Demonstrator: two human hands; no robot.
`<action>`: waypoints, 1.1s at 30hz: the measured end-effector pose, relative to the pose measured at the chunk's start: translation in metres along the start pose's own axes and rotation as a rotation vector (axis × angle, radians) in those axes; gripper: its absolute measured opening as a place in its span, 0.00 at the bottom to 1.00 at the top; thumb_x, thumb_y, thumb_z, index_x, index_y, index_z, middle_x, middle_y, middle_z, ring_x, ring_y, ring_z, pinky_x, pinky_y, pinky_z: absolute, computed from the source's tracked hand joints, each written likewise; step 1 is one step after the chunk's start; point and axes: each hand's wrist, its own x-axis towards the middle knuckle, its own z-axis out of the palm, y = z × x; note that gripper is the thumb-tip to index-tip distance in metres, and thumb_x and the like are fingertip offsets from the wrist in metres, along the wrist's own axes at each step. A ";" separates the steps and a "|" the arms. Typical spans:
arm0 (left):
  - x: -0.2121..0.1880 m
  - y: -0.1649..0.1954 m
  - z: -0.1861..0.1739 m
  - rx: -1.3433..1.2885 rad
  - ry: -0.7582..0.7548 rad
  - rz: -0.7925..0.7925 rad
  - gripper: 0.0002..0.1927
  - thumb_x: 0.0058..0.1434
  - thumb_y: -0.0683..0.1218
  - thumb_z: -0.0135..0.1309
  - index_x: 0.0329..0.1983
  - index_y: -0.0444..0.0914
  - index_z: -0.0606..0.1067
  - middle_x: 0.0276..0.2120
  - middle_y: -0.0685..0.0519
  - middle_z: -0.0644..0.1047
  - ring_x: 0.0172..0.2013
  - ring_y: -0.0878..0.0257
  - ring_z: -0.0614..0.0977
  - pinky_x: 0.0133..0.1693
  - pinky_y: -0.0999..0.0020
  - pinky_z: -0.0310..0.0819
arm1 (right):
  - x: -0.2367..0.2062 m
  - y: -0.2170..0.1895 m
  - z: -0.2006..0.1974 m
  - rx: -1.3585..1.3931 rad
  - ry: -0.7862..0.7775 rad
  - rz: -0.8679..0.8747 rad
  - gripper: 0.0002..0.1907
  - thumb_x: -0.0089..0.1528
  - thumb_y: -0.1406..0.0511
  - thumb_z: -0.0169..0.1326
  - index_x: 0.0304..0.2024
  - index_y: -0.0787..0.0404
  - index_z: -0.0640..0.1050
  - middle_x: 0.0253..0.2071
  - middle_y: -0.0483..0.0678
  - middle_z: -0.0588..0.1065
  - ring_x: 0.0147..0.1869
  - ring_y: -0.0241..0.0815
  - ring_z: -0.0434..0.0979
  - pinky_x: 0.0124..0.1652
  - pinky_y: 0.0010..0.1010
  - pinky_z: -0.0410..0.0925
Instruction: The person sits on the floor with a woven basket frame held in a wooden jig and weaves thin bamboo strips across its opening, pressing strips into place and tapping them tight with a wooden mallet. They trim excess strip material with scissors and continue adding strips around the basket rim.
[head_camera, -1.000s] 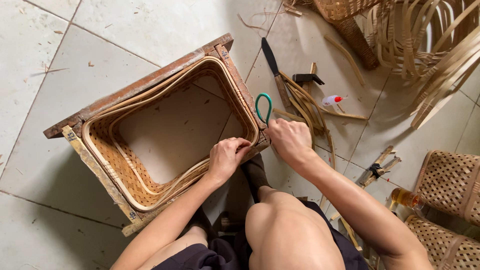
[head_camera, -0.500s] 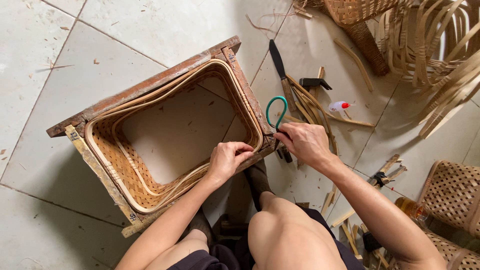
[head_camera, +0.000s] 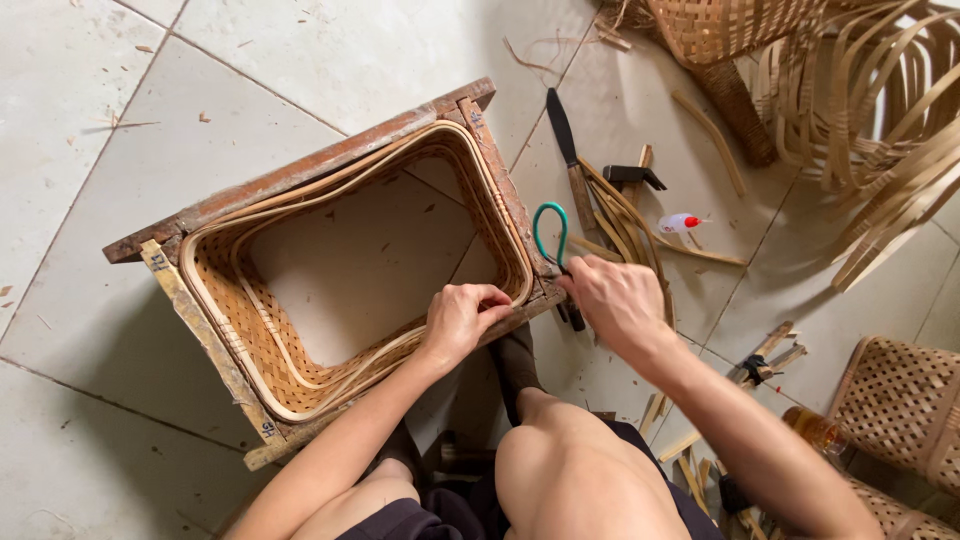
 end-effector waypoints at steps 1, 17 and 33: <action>0.001 0.000 0.000 0.011 -0.007 -0.001 0.09 0.54 0.49 0.66 0.35 0.41 0.85 0.29 0.49 0.84 0.30 0.57 0.86 0.36 0.63 0.80 | -0.006 -0.006 -0.003 -0.084 -0.082 0.055 0.19 0.65 0.51 0.55 0.32 0.58 0.77 0.28 0.48 0.78 0.32 0.50 0.80 0.31 0.41 0.71; 0.005 -0.001 0.000 0.050 -0.001 -0.002 0.09 0.55 0.52 0.65 0.35 0.44 0.85 0.28 0.50 0.84 0.30 0.55 0.86 0.37 0.61 0.80 | -0.003 -0.034 0.017 -0.107 -0.182 0.167 0.20 0.64 0.50 0.53 0.31 0.60 0.77 0.26 0.53 0.79 0.32 0.56 0.80 0.32 0.46 0.71; 0.017 -0.012 -0.005 0.007 -0.126 -0.095 0.12 0.52 0.54 0.67 0.35 0.45 0.85 0.30 0.54 0.85 0.32 0.62 0.87 0.39 0.66 0.80 | -0.027 -0.030 0.024 0.118 0.059 0.165 0.15 0.64 0.52 0.55 0.34 0.56 0.80 0.25 0.51 0.78 0.31 0.55 0.78 0.29 0.46 0.69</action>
